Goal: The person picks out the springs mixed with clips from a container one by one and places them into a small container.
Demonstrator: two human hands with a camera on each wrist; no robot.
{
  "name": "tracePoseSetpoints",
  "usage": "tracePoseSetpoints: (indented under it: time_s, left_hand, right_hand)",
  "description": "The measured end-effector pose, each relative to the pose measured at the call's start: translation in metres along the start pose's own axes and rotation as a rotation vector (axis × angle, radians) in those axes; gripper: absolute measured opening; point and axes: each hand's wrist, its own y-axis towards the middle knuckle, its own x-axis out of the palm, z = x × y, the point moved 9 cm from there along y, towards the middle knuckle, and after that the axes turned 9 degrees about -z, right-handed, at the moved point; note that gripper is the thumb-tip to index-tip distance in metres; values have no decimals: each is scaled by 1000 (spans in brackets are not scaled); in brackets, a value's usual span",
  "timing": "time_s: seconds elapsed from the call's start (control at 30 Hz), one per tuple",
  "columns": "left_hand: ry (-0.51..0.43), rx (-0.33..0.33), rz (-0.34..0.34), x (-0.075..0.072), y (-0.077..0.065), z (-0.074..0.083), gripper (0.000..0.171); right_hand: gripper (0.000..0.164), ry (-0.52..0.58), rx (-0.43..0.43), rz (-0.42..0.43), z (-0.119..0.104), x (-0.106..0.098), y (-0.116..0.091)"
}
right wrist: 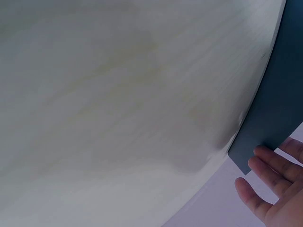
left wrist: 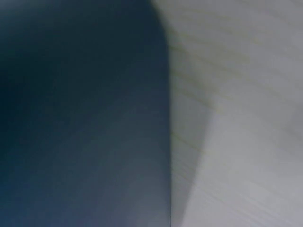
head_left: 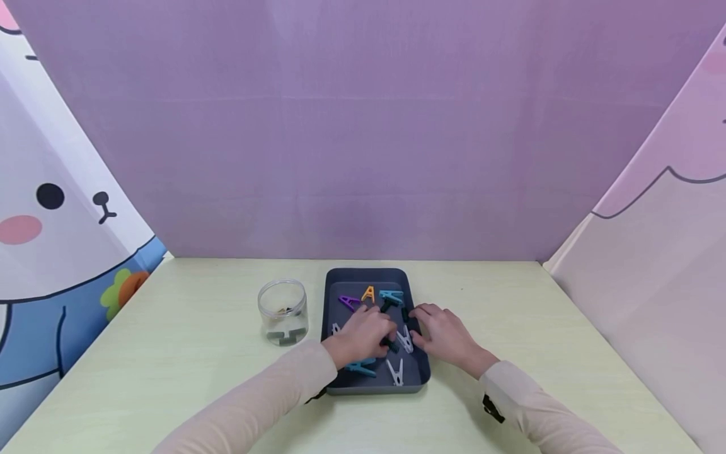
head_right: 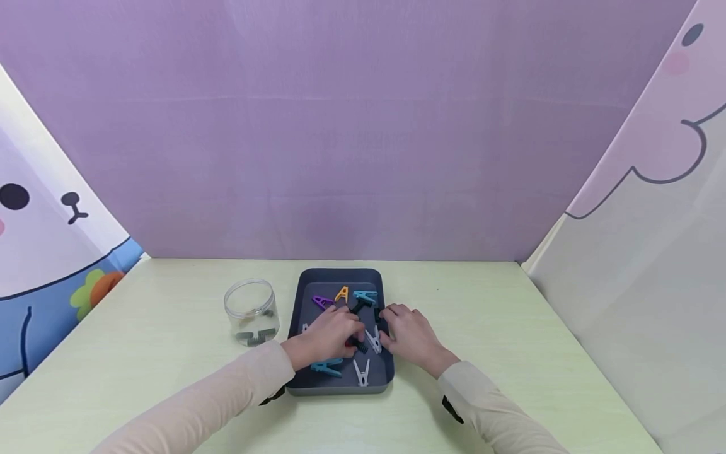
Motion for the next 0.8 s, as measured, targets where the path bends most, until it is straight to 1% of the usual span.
tracePoseSetpoints:
  time_s: [0.37,0.63,0.8]
  left_hand:
    - [-8,12,-8,2,0,1,14]
    - [15,36,34,1,-3,1,14]
    - [6,38,65,-5,-9,0,12]
  right_hand:
    - [30,-16,-5,7,0,1,0]
    - [30,-15,-4,7,0,2,0]
    - [30,-13,-1,12,0,2,0]
